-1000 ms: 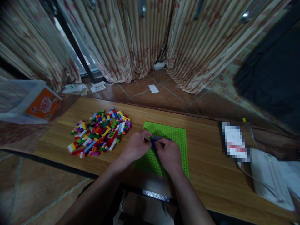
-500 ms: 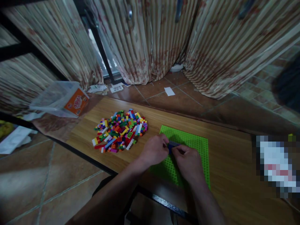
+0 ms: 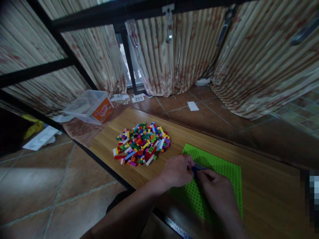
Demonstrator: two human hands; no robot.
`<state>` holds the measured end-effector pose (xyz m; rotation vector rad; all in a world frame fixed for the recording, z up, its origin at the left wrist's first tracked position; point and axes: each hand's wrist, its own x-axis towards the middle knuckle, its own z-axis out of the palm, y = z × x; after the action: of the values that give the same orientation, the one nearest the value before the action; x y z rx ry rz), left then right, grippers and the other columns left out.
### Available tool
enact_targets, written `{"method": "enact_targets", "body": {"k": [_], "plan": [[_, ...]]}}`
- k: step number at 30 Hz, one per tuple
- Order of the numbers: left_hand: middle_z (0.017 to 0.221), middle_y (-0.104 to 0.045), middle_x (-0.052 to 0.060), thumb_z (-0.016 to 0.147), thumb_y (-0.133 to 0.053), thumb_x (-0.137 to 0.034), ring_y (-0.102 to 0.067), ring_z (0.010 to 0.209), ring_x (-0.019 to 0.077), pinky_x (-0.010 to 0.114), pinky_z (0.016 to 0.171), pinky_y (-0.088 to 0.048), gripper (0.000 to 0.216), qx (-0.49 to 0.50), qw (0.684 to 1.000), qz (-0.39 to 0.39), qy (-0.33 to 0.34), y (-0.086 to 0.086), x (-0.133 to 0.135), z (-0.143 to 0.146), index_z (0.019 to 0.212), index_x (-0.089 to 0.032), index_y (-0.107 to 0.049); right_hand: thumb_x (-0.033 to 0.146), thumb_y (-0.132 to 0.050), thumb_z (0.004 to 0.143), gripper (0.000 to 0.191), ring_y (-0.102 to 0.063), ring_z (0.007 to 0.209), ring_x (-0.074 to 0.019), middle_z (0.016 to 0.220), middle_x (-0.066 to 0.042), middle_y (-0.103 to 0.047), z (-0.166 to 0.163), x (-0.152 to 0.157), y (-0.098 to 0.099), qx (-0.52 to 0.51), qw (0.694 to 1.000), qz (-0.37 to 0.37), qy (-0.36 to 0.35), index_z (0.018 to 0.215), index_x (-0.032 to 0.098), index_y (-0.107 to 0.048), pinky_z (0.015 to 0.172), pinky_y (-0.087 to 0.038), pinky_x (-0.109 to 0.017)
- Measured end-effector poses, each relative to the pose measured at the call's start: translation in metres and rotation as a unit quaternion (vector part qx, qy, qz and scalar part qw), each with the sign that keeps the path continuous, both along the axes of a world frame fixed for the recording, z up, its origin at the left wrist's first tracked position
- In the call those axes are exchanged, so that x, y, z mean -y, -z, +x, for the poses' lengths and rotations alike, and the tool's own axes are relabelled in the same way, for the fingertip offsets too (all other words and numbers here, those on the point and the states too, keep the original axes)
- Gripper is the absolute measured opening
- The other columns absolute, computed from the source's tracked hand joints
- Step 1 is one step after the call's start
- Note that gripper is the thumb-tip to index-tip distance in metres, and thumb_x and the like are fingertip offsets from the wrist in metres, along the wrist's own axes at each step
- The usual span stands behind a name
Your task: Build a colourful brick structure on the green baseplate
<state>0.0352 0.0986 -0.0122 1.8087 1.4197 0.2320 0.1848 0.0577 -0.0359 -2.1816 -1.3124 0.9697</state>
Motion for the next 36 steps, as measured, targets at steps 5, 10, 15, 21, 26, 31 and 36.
{"method": "enact_targets", "body": {"k": [5, 10, 15, 21, 26, 31, 36], "plan": [[0.105, -0.074, 0.006, 0.072, -0.057, -0.019, -0.069, 0.100, 0.0257, 0.040, 0.091, -0.056, 0.035, 0.003, 1.000, 0.000, 0.016, -0.001, -0.001, -0.001, 0.105, -0.021, -0.067, 0.055, -0.057, 0.070, 0.044, -0.062, 0.053, -0.0217, 0.059, -0.004, -0.070, 0.000, 0.000, 0.000, 0.010, 1.000, 0.009, 0.003, 0.082, 0.017, -0.077, 0.050, -0.042, -0.031], [0.106, -0.073, 0.006, 0.070, -0.059, -0.021, -0.068, 0.102, 0.0259, 0.039, 0.090, -0.056, 0.038, 0.001, 1.000, -0.002, 0.028, -0.001, -0.001, -0.002, 0.107, -0.022, -0.066, 0.053, -0.058, 0.071, 0.043, -0.063, 0.053, -0.0222, 0.059, -0.005, -0.070, -0.002, 0.000, 0.000, 0.015, 1.000, 0.004, 0.006, 0.085, 0.017, -0.077, 0.050, -0.042, -0.031], [0.106, -0.073, 0.006, 0.069, -0.060, -0.020, -0.068, 0.101, 0.0246, 0.037, 0.089, -0.056, 0.038, -0.003, 0.999, -0.004, 0.040, -0.002, -0.002, -0.002, 0.106, -0.021, -0.066, 0.053, -0.058, 0.071, 0.043, -0.060, 0.049, -0.0218, 0.051, -0.004, -0.066, -0.004, -0.001, -0.002, 0.013, 1.000, 0.016, 0.013, 0.082, 0.016, -0.077, 0.047, -0.041, -0.030], [0.108, -0.072, 0.006, 0.070, -0.060, -0.022, -0.068, 0.102, 0.0246, 0.037, 0.090, -0.056, 0.037, -0.011, 0.999, -0.003, 0.036, -0.002, -0.001, -0.001, 0.107, -0.022, -0.065, 0.050, -0.060, 0.071, 0.038, -0.057, 0.043, -0.0190, 0.050, -0.003, -0.065, -0.005, 0.000, -0.003, 0.007, 1.000, 0.028, 0.014, 0.076, 0.016, -0.077, 0.043, -0.038, -0.029], [0.107, -0.073, 0.007, 0.072, -0.058, -0.021, -0.068, 0.100, 0.0251, 0.038, 0.090, -0.057, 0.037, -0.015, 0.999, -0.001, 0.036, -0.005, 0.000, 0.000, 0.108, -0.021, -0.065, 0.050, -0.060, 0.070, 0.038, -0.057, 0.043, -0.0193, 0.052, -0.005, -0.067, -0.004, -0.001, 0.001, 0.002, 0.999, 0.030, 0.023, 0.077, 0.016, -0.077, 0.042, -0.037, -0.028], [0.104, -0.073, 0.008, 0.073, -0.058, -0.020, -0.068, 0.100, 0.0250, 0.037, 0.088, -0.056, 0.035, -0.025, 0.999, 0.002, 0.045, -0.006, -0.001, 0.001, 0.107, -0.019, -0.066, 0.050, -0.057, 0.070, 0.038, -0.057, 0.045, -0.0192, 0.055, -0.006, -0.068, -0.004, -0.001, 0.004, 0.019, 0.998, 0.056, 0.007, 0.074, 0.016, -0.076, 0.044, -0.037, -0.029], [0.099, -0.074, 0.005, 0.072, -0.057, -0.016, -0.068, 0.094, 0.0224, 0.034, 0.083, -0.056, 0.034, 0.001, 0.999, 0.009, 0.041, 0.004, -0.005, -0.002, 0.104, -0.021, -0.066, 0.050, -0.055, 0.074, 0.040, -0.053, 0.042, -0.0178, 0.050, -0.004, -0.064, -0.007, 0.001, 0.002, 0.014, 0.998, 0.064, -0.009, 0.074, 0.016, -0.075, 0.045, -0.034, -0.029]]}}
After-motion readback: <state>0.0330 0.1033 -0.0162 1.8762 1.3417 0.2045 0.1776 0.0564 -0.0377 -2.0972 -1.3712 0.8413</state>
